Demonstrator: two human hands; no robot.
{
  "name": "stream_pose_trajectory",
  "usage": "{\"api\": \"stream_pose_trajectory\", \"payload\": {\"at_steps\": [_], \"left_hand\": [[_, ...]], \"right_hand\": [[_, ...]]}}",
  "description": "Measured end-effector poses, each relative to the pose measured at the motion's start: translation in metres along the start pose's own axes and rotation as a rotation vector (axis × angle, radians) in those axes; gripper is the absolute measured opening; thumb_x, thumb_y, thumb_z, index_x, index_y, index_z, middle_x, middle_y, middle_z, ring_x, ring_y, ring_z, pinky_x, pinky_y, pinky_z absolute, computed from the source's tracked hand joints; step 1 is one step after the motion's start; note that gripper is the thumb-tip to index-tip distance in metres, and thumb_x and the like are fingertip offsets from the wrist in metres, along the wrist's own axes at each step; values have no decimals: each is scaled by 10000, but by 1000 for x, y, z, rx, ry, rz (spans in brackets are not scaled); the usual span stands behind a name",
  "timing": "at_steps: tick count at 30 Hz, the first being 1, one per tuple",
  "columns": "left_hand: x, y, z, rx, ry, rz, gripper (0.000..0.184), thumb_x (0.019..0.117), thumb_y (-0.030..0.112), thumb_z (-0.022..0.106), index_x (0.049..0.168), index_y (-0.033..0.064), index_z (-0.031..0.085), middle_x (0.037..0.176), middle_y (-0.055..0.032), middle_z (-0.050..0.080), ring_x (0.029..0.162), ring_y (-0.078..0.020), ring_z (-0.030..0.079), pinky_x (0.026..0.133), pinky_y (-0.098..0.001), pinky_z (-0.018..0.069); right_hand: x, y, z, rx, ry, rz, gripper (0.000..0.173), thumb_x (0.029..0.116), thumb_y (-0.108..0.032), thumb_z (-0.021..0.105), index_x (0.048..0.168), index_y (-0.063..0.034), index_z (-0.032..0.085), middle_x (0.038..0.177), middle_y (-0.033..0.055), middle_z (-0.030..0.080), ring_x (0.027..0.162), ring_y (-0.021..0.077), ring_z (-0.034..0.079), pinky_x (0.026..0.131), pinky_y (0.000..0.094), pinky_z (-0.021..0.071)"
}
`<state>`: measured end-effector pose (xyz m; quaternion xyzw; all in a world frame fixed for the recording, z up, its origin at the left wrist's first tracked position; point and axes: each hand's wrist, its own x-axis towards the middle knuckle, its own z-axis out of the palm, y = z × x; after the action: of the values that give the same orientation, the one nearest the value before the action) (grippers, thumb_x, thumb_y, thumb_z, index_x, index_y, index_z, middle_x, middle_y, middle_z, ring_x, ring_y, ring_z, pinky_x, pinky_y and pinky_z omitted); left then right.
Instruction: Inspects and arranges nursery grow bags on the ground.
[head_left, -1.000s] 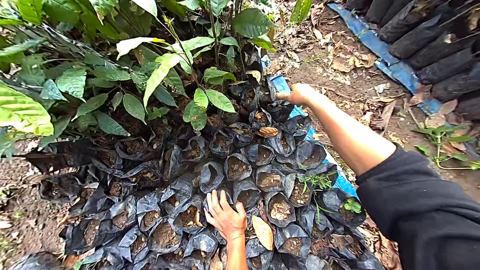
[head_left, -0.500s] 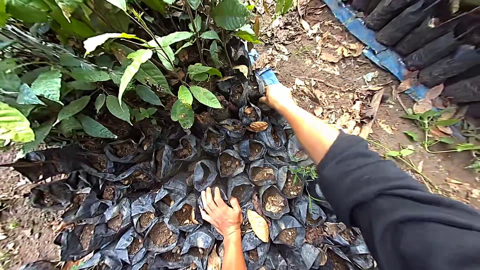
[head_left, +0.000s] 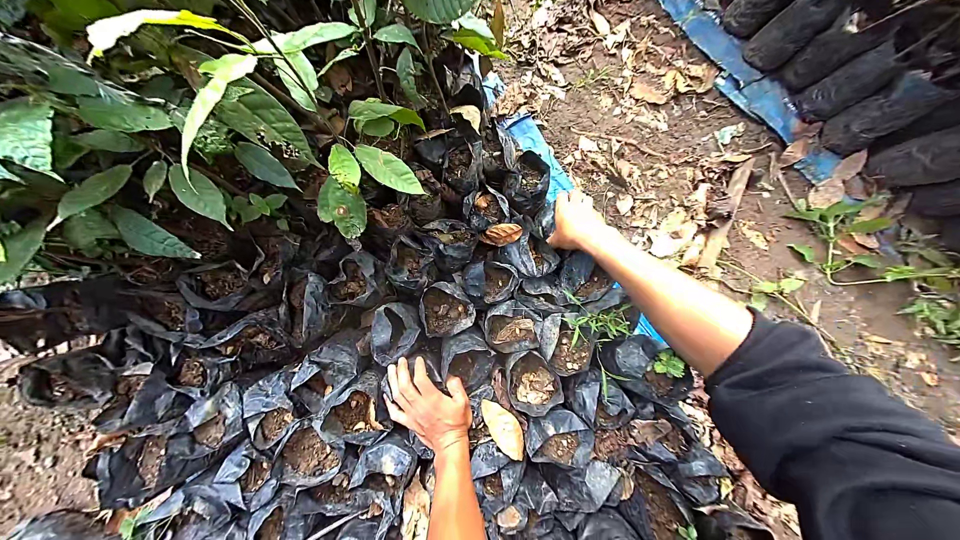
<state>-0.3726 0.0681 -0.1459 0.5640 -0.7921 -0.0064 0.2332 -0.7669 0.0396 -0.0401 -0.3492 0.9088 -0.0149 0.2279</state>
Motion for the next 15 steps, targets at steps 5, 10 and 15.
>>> {"api": "stream_pose_trajectory", "payload": {"at_steps": [5, 10, 15], "left_hand": [[0, 1, 1, 0, -4, -7, 644, 891, 497, 419, 1358, 94, 605, 1518, -198, 497, 1491, -383, 357, 1169, -643, 220], [0, 3, 1, -7, -10, -14, 648, 891, 503, 411, 1373, 111, 596, 1532, -176, 488, 1504, -358, 339, 1175, -626, 210], [-3, 0, 0, -9, -20, -16, 641, 892, 491, 425, 1373, 106, 598, 1532, -184, 487, 1503, -371, 338, 1181, -632, 197]], "right_hand": [[-6, 2, -1, 10, 133, -91, 579, 787, -145, 806, 1288, 54, 596, 1366, 297, 546, 1289, 485, 530, 961, 651, 494], [13, 25, -15, -169, 60, -366, 451, 855, -335, 813, 1141, -15, 674, 1210, 236, 654, 1148, 438, 636, 932, 646, 514], [21, 44, -72, 52, -174, -405, 511, 900, -177, 801, 1365, -38, 641, 1260, 207, 691, 1204, 413, 634, 1061, 658, 440]]}}
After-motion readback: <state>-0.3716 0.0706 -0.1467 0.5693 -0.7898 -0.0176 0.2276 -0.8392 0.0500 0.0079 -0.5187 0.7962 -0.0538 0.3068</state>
